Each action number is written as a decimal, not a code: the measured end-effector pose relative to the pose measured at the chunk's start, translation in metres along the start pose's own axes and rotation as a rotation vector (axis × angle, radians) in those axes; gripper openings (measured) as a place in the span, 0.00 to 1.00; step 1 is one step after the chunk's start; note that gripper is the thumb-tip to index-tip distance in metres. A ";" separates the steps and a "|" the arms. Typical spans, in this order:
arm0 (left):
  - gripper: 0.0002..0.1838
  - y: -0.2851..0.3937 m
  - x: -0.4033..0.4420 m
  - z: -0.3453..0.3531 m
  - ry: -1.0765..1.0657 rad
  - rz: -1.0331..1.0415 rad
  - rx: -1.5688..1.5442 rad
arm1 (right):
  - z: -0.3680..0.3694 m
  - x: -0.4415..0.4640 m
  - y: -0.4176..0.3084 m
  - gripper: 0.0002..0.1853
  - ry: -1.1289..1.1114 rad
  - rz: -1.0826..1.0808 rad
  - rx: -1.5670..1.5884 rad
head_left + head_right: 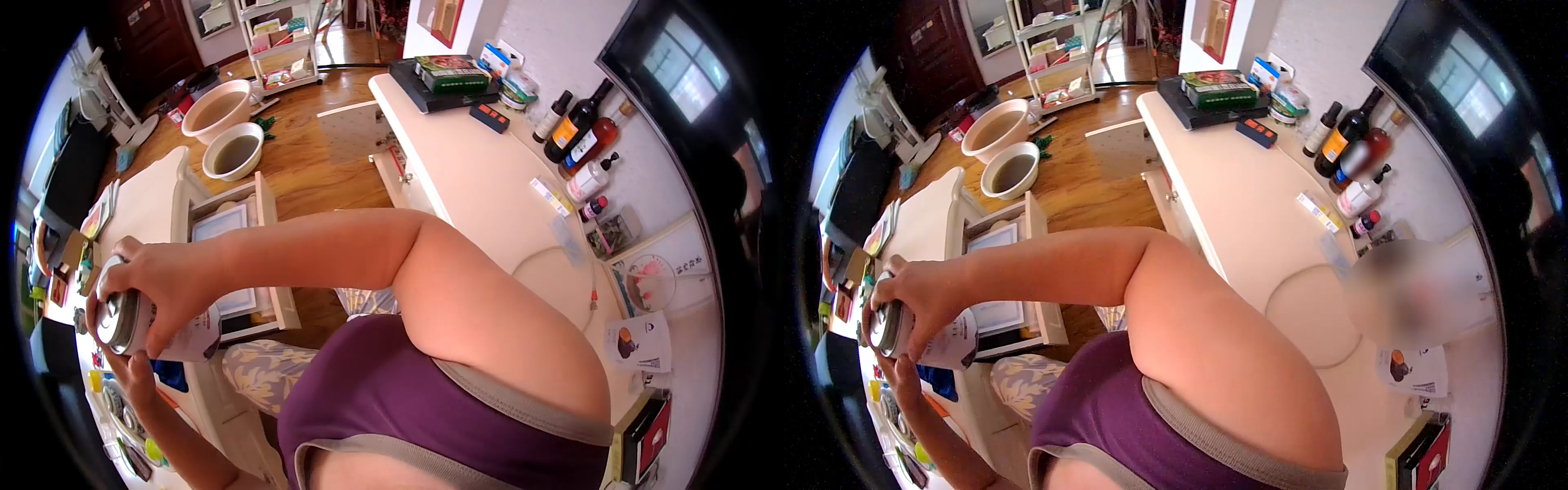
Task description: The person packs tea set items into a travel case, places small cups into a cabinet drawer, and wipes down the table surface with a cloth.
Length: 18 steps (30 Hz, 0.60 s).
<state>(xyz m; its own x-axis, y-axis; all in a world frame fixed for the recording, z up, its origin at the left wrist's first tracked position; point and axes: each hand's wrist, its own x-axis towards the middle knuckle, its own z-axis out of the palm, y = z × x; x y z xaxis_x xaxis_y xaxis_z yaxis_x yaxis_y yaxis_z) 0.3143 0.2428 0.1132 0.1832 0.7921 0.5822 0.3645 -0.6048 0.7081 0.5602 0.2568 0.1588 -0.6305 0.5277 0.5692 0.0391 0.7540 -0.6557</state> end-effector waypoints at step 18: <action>0.45 0.047 0.074 0.207 -0.354 -0.028 -0.333 | -0.180 -0.195 0.015 0.37 0.690 0.061 -0.490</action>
<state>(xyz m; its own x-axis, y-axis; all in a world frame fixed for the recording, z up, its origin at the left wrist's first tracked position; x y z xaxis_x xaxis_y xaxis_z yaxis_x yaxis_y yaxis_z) 0.5334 0.2900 0.1066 0.4980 0.7529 0.4302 0.0722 -0.5304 0.8447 0.8233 0.2361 0.1271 -0.0087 0.5734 0.8193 0.4894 0.7169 -0.4965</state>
